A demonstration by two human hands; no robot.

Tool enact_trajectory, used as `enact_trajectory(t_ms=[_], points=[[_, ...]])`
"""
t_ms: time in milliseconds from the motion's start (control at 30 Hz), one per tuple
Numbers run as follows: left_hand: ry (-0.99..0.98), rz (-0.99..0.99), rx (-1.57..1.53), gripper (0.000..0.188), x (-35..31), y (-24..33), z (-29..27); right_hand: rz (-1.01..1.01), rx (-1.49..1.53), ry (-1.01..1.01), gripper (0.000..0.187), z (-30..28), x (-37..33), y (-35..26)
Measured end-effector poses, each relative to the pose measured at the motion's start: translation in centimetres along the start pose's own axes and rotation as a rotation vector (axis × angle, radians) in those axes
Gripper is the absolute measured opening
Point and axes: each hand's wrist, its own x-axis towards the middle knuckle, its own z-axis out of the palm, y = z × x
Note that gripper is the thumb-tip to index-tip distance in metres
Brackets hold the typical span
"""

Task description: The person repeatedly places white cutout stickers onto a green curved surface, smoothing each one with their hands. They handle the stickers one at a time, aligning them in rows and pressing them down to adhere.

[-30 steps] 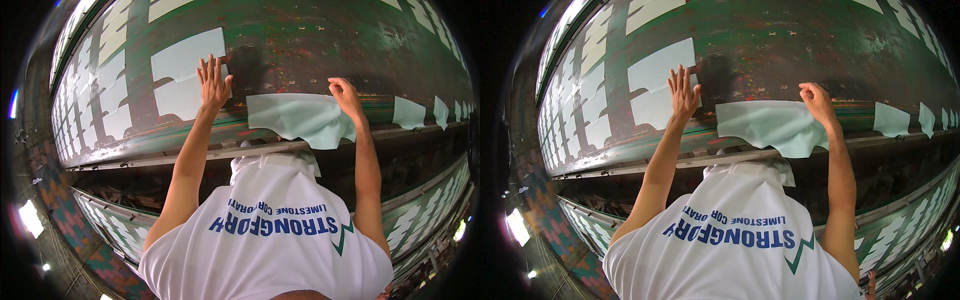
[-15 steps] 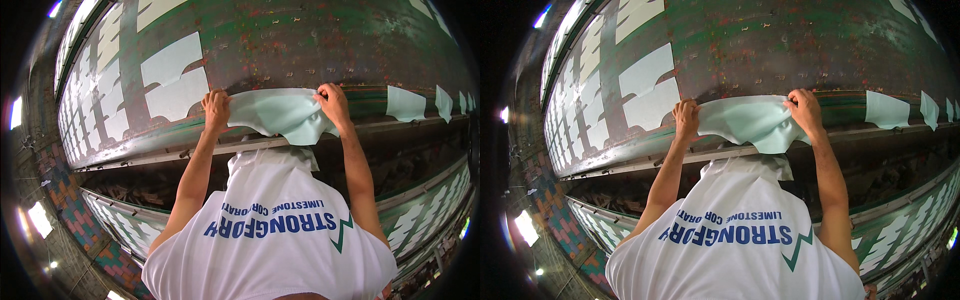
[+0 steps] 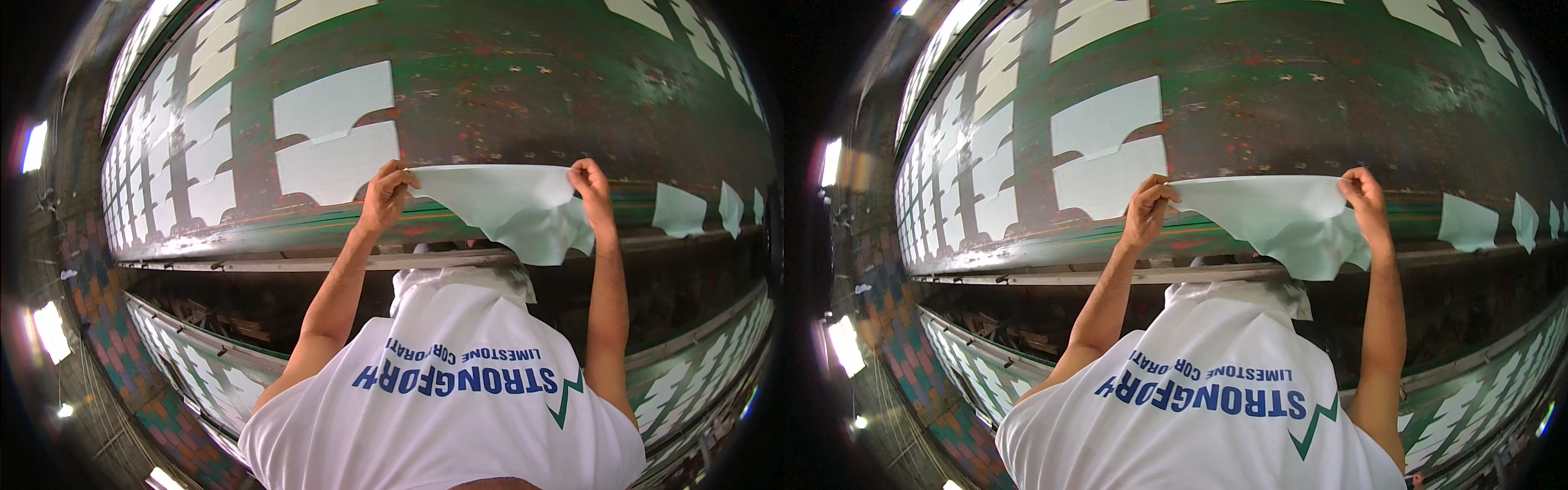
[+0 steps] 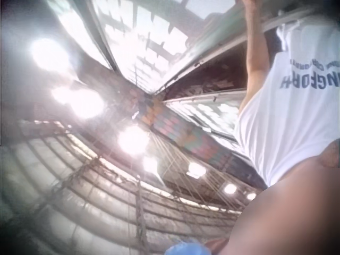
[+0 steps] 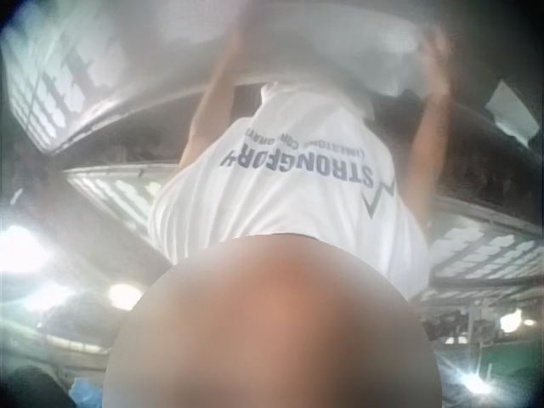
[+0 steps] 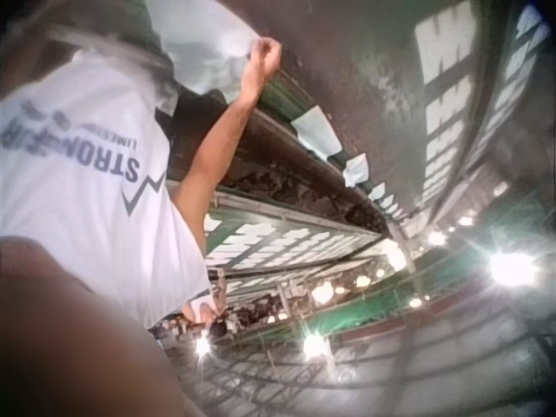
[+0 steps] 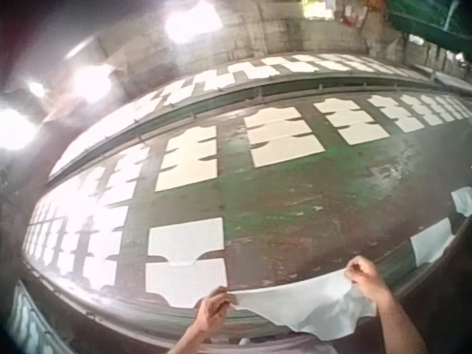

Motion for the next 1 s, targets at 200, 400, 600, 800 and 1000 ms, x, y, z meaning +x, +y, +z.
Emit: enact_trajectory(t_ms=[200, 400, 600, 800, 1000], points=[[0.320, -0.012, -0.304, 0.014, 2.1, 0.6, -6.9, -0.173, -0.020, -0.016, 0.010, 7.5, 6.5, -3.1], [0.582, 0.140, 0.107, 0.010, 7.6, -4.7, -16.5, -0.134, 0.116, -0.151, 0.027, 19.1, 15.1, -5.1], [0.607, -0.066, 0.395, 0.028, 13.8, -13.2, -24.7, -0.065, 0.050, -0.234, 0.044, 28.9, 23.1, -6.0], [0.579, -0.075, 0.439, 0.031, 18.8, -19.9, -29.8, -0.066, -0.158, -0.275, 0.058, 33.6, 28.2, -7.3], [0.539, -0.048, 0.509, 0.031, 22.3, -22.0, -31.7, -0.121, -0.299, -0.214, 0.061, 35.2, 32.3, -8.4]])
